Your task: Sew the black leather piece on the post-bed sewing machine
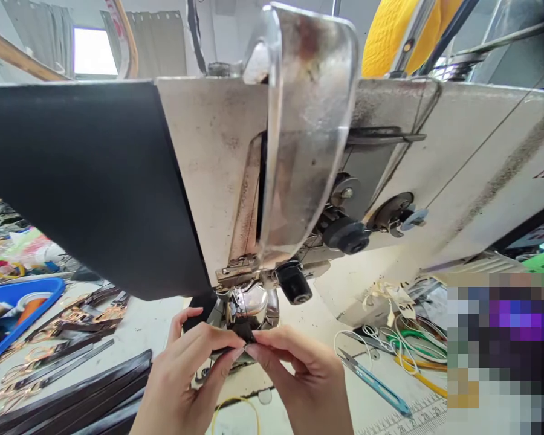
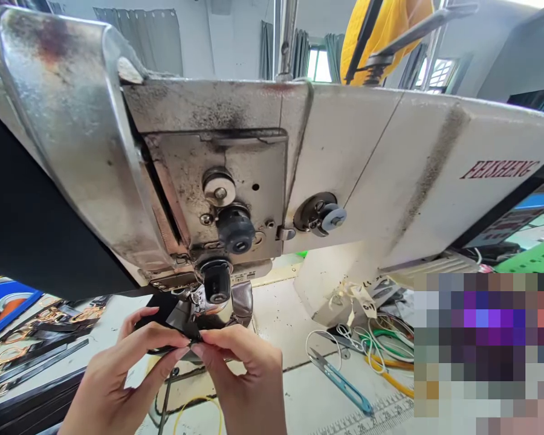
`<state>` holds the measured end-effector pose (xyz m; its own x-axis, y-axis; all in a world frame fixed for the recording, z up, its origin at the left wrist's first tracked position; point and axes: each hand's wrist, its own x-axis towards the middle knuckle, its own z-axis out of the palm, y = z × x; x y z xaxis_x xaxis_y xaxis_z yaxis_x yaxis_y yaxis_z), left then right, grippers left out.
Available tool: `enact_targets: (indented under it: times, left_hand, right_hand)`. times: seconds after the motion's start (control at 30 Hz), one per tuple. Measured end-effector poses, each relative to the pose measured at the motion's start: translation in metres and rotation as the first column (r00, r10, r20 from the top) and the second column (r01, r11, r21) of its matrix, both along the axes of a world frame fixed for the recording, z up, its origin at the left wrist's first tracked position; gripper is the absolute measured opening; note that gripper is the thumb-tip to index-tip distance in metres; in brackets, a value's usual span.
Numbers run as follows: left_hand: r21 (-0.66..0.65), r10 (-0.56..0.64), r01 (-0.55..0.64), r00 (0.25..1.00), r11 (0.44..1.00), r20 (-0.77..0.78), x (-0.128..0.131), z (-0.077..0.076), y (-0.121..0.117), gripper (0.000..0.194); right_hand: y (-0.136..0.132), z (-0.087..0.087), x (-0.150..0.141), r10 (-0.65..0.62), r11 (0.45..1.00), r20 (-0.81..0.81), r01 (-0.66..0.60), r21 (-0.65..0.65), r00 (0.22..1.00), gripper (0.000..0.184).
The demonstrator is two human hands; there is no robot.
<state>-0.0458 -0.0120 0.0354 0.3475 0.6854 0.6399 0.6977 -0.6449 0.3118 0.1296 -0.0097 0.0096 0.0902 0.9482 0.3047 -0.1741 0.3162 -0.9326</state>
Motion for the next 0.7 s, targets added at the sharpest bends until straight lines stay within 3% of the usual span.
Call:
enact_targets:
  times: [0.33, 0.53, 0.7]
  left_hand:
    - [-0.082, -0.040, 0.042, 0.999, 0.996, 0.018, 0.001, 0.012, 0.000, 0.021]
    - [-0.049, -0.167, 0.165, 0.985, 0.985, -0.043, 0.002, 0.011, 0.004, 0.025]
    - [0.069, -0.100, 0.099, 0.995, 0.993, 0.011, 0.005, 0.003, 0.004, 0.022]
  right_hand:
    - [0.003, 0.008, 0.006, 0.124, 0.991, -0.003, -0.124, -0.047, 0.992, 0.010]
    - [0.005, 0.001, 0.007, 0.211, 0.977, -0.066, -0.213, -0.029, 0.975, 0.022]
    - [0.007, 0.002, 0.005, 0.206, 0.974, -0.181, -0.219, -0.051, 0.962, 0.014]
